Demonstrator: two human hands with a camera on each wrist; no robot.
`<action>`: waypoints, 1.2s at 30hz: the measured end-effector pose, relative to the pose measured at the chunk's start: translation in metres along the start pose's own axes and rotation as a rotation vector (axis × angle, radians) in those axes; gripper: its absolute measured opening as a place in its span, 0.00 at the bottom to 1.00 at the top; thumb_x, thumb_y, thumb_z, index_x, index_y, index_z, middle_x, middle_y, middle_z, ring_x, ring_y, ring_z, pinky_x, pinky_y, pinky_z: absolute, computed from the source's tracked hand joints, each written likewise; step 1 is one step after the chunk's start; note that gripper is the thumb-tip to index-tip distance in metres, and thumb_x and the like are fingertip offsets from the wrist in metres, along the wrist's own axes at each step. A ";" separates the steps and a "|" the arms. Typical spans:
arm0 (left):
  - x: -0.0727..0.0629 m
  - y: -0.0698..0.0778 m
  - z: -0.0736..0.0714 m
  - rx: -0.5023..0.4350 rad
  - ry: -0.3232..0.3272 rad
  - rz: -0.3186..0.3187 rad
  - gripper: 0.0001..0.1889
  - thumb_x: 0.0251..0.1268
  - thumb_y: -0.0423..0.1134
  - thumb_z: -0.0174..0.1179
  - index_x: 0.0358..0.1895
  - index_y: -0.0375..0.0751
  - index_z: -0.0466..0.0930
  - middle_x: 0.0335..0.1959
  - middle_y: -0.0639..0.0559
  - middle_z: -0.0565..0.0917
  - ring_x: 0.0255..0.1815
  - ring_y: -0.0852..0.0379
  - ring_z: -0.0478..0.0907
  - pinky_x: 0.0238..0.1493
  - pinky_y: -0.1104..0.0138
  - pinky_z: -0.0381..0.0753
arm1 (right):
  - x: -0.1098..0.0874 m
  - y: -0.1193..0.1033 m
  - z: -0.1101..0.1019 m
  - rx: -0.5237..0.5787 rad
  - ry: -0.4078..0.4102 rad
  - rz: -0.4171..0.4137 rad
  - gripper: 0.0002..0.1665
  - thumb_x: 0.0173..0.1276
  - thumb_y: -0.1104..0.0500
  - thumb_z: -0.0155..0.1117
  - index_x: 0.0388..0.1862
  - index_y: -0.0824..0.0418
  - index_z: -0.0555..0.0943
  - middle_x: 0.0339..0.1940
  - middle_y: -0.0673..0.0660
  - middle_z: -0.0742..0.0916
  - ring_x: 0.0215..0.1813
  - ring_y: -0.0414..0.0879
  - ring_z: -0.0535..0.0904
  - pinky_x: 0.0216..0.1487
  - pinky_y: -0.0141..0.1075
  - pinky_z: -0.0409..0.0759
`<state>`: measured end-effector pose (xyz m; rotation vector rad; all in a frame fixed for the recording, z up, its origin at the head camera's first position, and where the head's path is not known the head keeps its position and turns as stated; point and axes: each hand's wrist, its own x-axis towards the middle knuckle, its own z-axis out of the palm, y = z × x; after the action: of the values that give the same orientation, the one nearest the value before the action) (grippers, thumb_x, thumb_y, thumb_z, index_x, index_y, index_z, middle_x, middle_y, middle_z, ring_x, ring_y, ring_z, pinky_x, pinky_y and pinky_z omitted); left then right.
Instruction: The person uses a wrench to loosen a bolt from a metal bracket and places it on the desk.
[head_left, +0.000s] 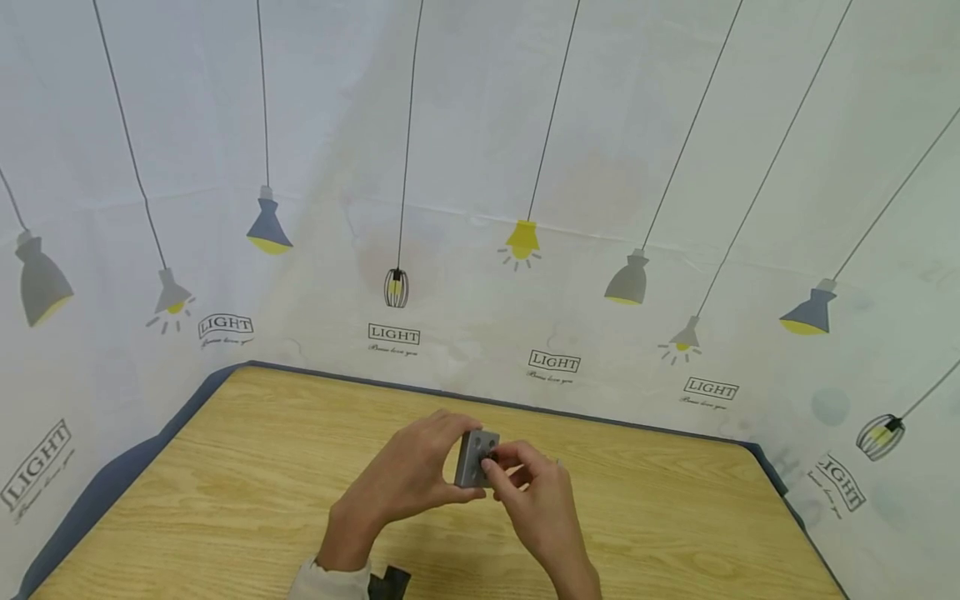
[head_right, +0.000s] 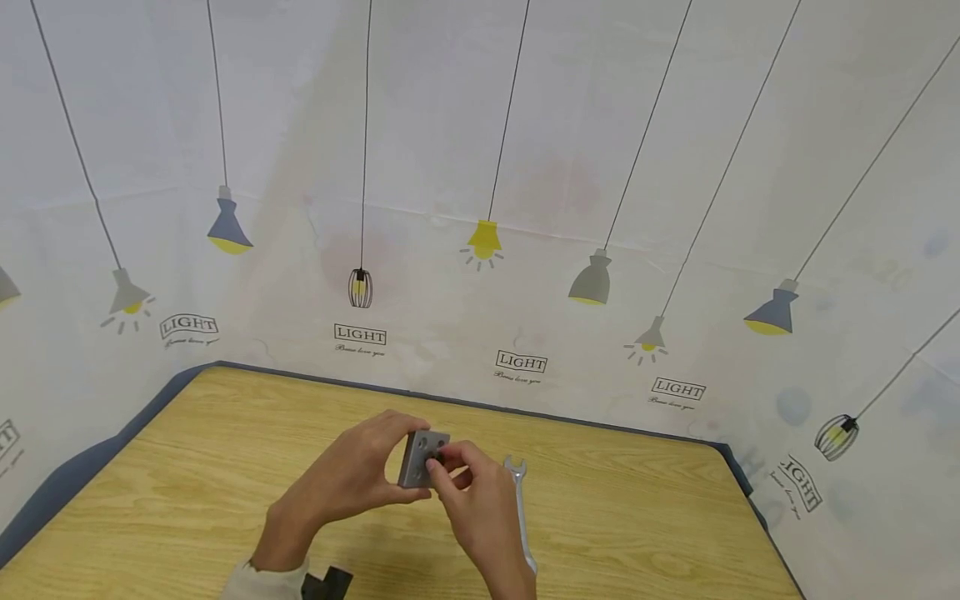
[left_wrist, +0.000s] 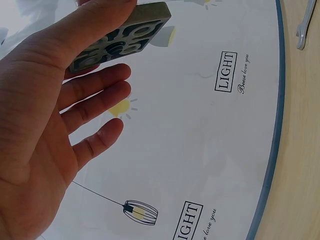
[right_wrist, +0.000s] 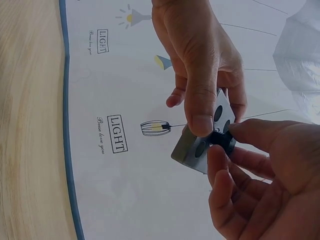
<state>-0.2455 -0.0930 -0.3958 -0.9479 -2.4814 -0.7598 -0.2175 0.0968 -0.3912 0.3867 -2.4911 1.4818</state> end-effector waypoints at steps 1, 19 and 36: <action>0.000 0.000 0.000 -0.001 0.000 0.000 0.33 0.46 0.54 0.78 0.57 0.51 0.76 0.51 0.60 0.81 0.53 0.63 0.78 0.53 0.65 0.81 | 0.000 0.000 0.000 0.000 -0.002 -0.004 0.08 0.67 0.58 0.69 0.40 0.61 0.85 0.32 0.55 0.88 0.25 0.37 0.81 0.26 0.28 0.80; -0.001 -0.001 -0.001 0.006 0.021 0.011 0.33 0.46 0.54 0.78 0.57 0.50 0.76 0.51 0.59 0.81 0.53 0.62 0.78 0.52 0.63 0.82 | -0.002 0.003 0.001 -0.034 0.000 -0.055 0.06 0.65 0.62 0.70 0.41 0.57 0.85 0.35 0.54 0.88 0.26 0.35 0.81 0.29 0.30 0.82; -0.001 -0.001 -0.001 0.001 0.019 0.003 0.32 0.45 0.54 0.78 0.56 0.51 0.77 0.49 0.61 0.82 0.51 0.64 0.78 0.51 0.65 0.82 | -0.003 0.002 0.000 -0.082 0.022 -0.131 0.12 0.61 0.68 0.71 0.44 0.57 0.85 0.41 0.54 0.88 0.27 0.35 0.82 0.26 0.28 0.80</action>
<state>-0.2449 -0.0949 -0.3955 -0.9395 -2.4629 -0.7626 -0.2148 0.0981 -0.3937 0.5055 -2.4488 1.3225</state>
